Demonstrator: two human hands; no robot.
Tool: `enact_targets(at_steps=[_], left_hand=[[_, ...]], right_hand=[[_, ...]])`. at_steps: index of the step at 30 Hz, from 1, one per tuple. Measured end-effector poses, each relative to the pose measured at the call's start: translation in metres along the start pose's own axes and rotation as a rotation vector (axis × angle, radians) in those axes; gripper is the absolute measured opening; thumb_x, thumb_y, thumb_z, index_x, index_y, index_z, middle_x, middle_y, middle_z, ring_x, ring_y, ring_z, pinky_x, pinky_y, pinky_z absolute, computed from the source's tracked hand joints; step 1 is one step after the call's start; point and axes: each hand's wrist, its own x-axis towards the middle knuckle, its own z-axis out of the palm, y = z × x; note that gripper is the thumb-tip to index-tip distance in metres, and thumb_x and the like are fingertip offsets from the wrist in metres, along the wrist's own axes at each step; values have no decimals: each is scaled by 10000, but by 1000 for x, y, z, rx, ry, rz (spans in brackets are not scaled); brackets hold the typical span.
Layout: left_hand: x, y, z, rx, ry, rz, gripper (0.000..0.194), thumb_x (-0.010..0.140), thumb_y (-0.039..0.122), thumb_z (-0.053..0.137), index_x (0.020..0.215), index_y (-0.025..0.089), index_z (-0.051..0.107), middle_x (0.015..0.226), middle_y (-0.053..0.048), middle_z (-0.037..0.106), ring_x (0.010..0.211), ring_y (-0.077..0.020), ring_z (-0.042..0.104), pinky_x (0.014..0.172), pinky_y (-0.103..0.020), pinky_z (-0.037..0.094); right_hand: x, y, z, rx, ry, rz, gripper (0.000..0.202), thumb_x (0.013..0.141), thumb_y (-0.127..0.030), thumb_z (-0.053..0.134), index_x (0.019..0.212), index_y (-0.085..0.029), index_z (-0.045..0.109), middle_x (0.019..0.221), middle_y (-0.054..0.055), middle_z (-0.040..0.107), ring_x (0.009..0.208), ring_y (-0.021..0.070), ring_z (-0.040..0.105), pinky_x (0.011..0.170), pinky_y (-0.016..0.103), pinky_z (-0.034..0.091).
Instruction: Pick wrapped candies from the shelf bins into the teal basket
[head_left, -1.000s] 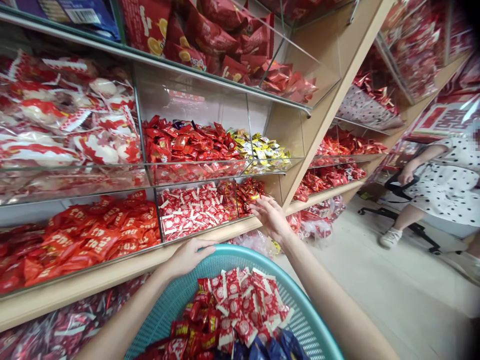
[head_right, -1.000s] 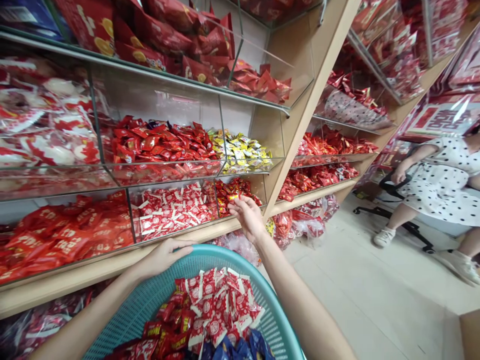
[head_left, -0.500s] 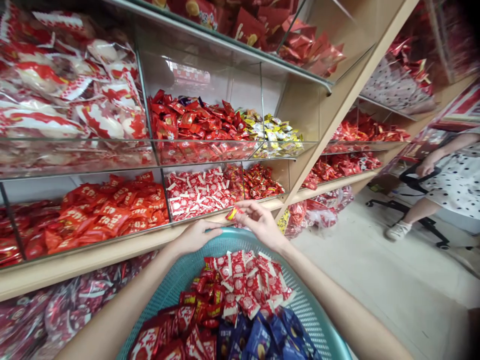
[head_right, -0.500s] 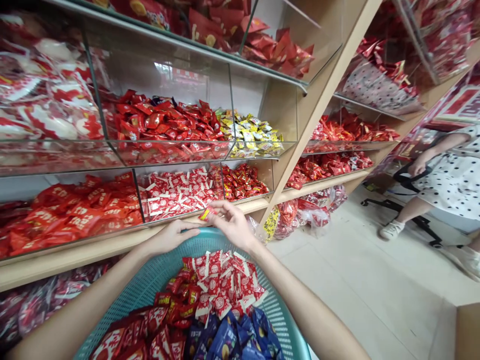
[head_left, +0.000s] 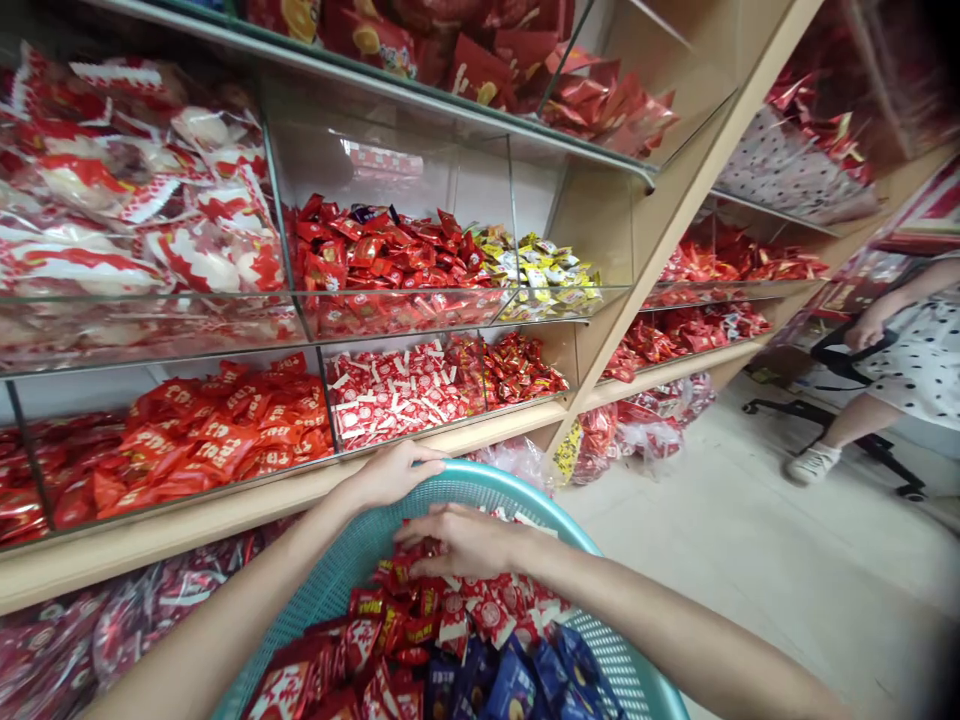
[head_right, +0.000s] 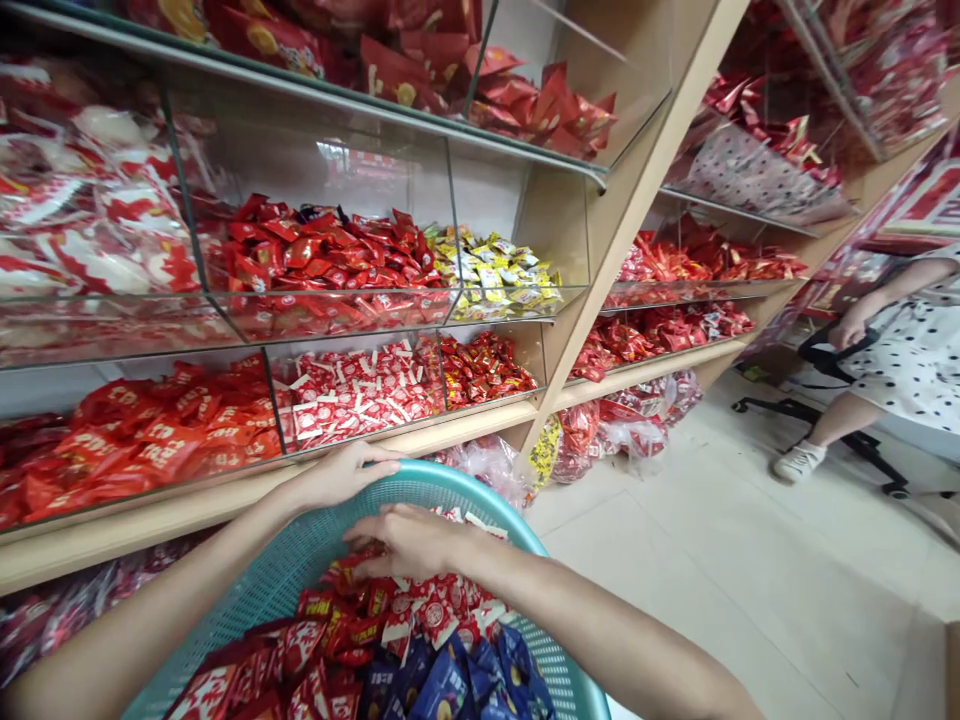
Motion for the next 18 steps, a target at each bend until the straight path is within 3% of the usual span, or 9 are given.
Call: enact_targets(at_steps=[5, 8, 10, 13, 15, 17, 18], left_hand=[[2, 10, -1, -24, -65, 16, 371, 797, 408, 479, 1006, 178, 681, 900, -4, 710, 833, -221, 613, 784, -255, 443], [4, 11, -1, -39, -84, 40, 358, 785, 407, 502, 994, 181, 686, 902, 7, 709, 832, -222, 612, 798, -268, 441], [4, 10, -1, -33, -68, 32, 375, 797, 421, 485, 1034, 196, 669, 1005, 4, 683, 919, -236, 595, 844, -286, 428], [5, 8, -2, -20, -68, 1, 400, 810, 441, 464, 1087, 212, 640, 1115, -11, 635, 1023, -245, 561, 898, -294, 402], [5, 5, -2, -17, -68, -4, 398, 810, 447, 464, 1089, 222, 638, 1151, -13, 612, 1051, -243, 550, 913, -290, 393], [6, 3, -2, -11, -58, 0, 395, 805, 453, 469, 1076, 225, 646, 1166, -11, 601, 1065, -241, 544, 922, -285, 387], [6, 3, -2, -7, -54, 0, 395, 804, 455, 470, 1068, 224, 650, 1166, -11, 601, 1064, -240, 546, 922, -284, 388]], right_hand=[[-4, -2, -17, 165, 213, 19, 352, 808, -355, 525, 1095, -158, 580, 937, 60, 651, 761, 137, 573, 719, 261, 451], [-12, 1, -42, 273, 441, 81, 306, 835, -348, 480, 1034, -153, 606, 880, 43, 655, 719, 121, 574, 666, 245, 455], [-21, 14, -66, 234, 612, 142, 293, 842, -360, 460, 969, -152, 623, 871, 41, 655, 754, 129, 582, 676, 248, 453], [-38, 52, -109, 7, 773, 285, 273, 854, -333, 439, 951, -146, 612, 877, 46, 656, 793, 134, 588, 720, 241, 446], [-50, 84, -137, -225, 757, 499, 245, 859, -253, 425, 1007, -154, 593, 961, 53, 648, 849, 134, 587, 773, 233, 430], [-59, 112, -160, -480, 576, 784, 275, 858, -193, 401, 1079, -173, 563, 1037, 51, 631, 933, 136, 573, 810, 216, 407], [-62, 123, -168, -516, 538, 836, 276, 842, -167, 413, 1067, -175, 574, 1044, 55, 629, 956, 148, 568, 821, 222, 400]])
